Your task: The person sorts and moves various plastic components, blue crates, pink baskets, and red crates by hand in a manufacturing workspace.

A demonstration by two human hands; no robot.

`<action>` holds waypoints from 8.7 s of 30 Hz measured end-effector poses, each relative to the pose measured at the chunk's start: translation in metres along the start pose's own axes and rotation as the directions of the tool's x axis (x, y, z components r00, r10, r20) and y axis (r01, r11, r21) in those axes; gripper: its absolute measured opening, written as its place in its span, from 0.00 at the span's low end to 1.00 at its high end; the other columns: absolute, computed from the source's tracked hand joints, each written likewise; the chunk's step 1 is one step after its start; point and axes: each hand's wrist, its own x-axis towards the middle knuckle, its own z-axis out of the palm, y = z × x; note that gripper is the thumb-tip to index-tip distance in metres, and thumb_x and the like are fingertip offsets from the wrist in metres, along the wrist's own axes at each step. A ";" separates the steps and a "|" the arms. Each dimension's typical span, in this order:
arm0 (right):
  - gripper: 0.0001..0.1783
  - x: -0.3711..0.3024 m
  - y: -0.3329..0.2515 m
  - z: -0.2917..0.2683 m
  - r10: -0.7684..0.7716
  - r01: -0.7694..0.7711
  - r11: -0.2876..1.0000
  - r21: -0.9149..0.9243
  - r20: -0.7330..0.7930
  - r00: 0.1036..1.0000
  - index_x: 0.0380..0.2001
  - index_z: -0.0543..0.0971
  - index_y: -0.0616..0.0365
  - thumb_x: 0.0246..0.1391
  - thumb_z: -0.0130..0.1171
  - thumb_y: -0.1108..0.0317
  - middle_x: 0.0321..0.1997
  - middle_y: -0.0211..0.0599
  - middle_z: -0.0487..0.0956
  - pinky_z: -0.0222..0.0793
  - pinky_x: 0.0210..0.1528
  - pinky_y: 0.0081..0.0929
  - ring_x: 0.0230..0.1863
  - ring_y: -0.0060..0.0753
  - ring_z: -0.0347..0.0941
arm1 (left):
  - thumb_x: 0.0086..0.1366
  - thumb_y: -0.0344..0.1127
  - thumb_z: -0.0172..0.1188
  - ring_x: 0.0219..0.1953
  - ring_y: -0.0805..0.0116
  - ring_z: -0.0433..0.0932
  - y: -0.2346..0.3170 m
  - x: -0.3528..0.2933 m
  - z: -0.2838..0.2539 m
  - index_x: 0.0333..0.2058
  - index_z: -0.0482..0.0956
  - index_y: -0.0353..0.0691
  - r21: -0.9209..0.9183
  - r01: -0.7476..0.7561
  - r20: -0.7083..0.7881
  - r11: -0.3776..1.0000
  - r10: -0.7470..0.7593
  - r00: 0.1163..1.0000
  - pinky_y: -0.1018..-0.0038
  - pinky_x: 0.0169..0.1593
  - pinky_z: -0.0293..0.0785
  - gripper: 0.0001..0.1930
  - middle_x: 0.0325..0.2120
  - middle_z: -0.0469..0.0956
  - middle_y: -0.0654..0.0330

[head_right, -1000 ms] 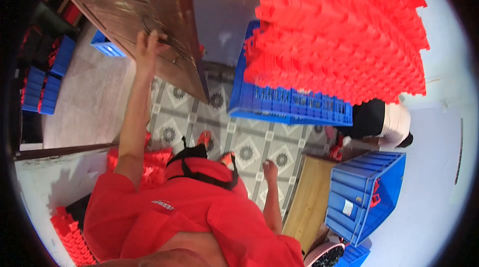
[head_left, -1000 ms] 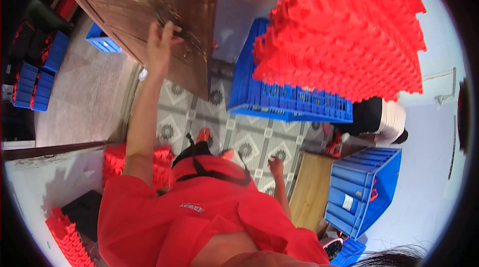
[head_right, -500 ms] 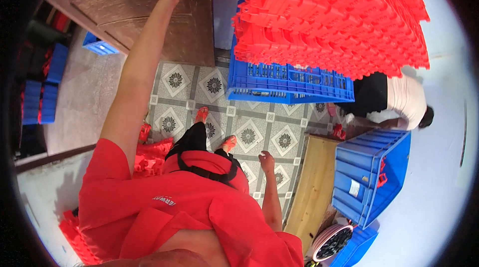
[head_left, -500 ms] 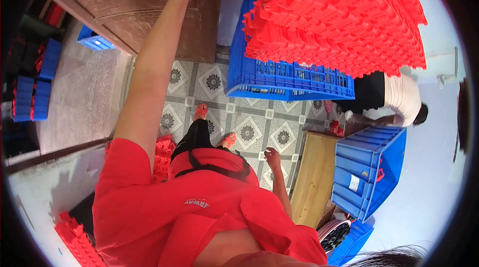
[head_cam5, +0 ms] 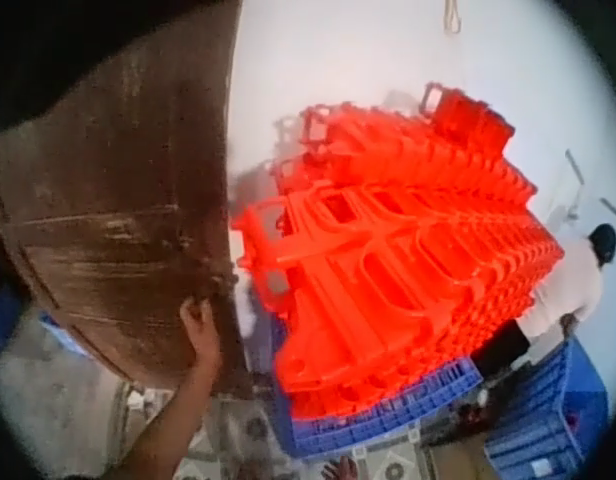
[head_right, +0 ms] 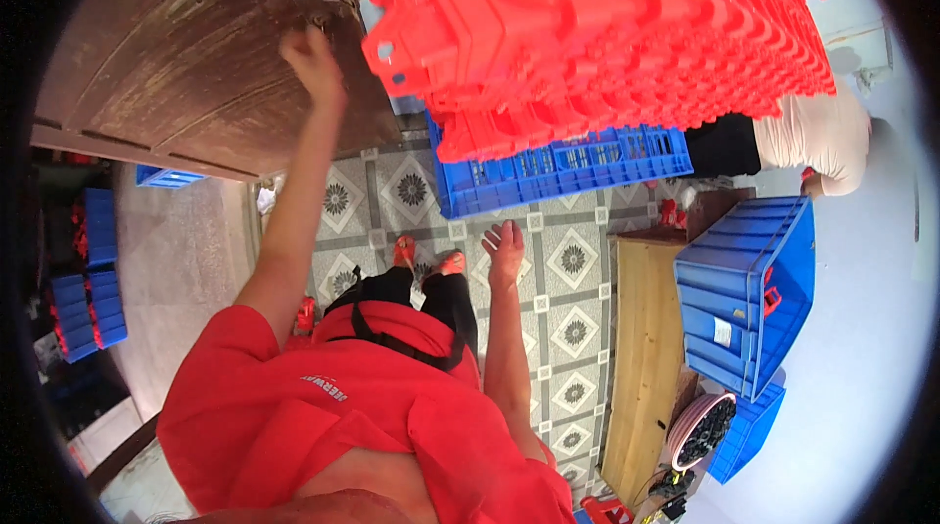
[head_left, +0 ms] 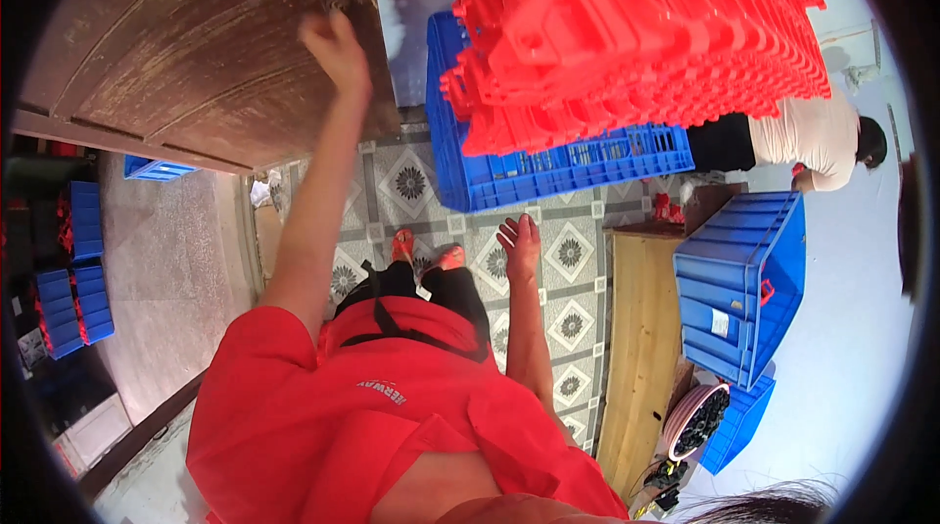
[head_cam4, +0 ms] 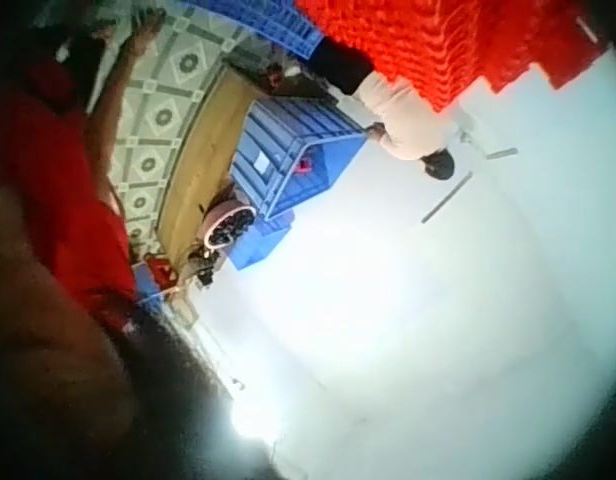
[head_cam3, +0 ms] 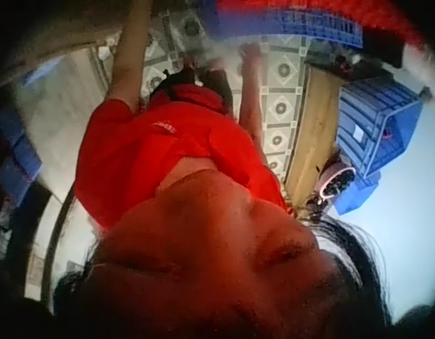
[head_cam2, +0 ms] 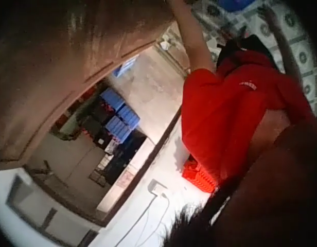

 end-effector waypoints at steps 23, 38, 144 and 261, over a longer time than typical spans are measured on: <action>0.24 0.043 0.009 0.124 -0.326 0.387 0.918 -0.085 -0.716 0.617 0.41 0.75 0.64 0.60 0.51 0.50 0.30 0.28 0.75 0.62 0.32 0.25 0.28 0.21 0.63 | 0.56 0.34 0.62 0.16 0.63 0.76 -0.144 -0.071 0.100 0.25 0.67 0.43 0.366 0.744 0.850 0.559 -0.526 -0.022 0.66 0.18 0.76 0.10 0.18 0.73 0.59; 0.16 0.030 0.027 0.142 -0.343 0.437 0.896 -0.080 -0.750 0.566 0.37 0.73 0.66 0.60 0.52 0.61 0.35 0.32 0.77 0.66 0.37 0.31 0.33 0.29 0.69 | 0.56 0.26 0.59 0.15 0.58 0.77 -0.130 -0.049 0.074 0.25 0.69 0.37 0.402 0.765 0.830 0.504 -0.553 -0.072 0.63 0.18 0.79 0.07 0.19 0.74 0.54; 0.27 -0.054 -0.149 -0.975 -0.207 -0.654 0.467 -0.595 -0.793 0.573 0.57 0.68 0.46 0.51 0.48 0.69 0.63 0.37 0.64 0.49 0.62 0.51 0.62 0.50 0.59 | 0.54 0.25 0.60 0.48 0.62 0.73 0.413 -0.755 0.344 0.60 0.61 0.36 0.375 0.217 0.927 0.901 -0.364 -0.093 0.69 0.53 0.69 0.33 0.48 0.73 0.53; 0.12 -0.564 0.304 -0.633 0.824 0.931 -0.118 0.344 0.557 -0.102 0.26 0.81 0.61 0.44 0.55 0.63 0.25 0.48 0.80 0.72 0.35 0.38 0.29 0.43 0.79 | 0.60 0.35 0.55 0.33 0.69 0.75 0.564 -1.509 -0.759 0.54 0.67 0.46 -0.717 0.416 -0.697 0.560 -0.586 -0.413 0.72 0.32 0.71 0.22 0.38 0.76 0.58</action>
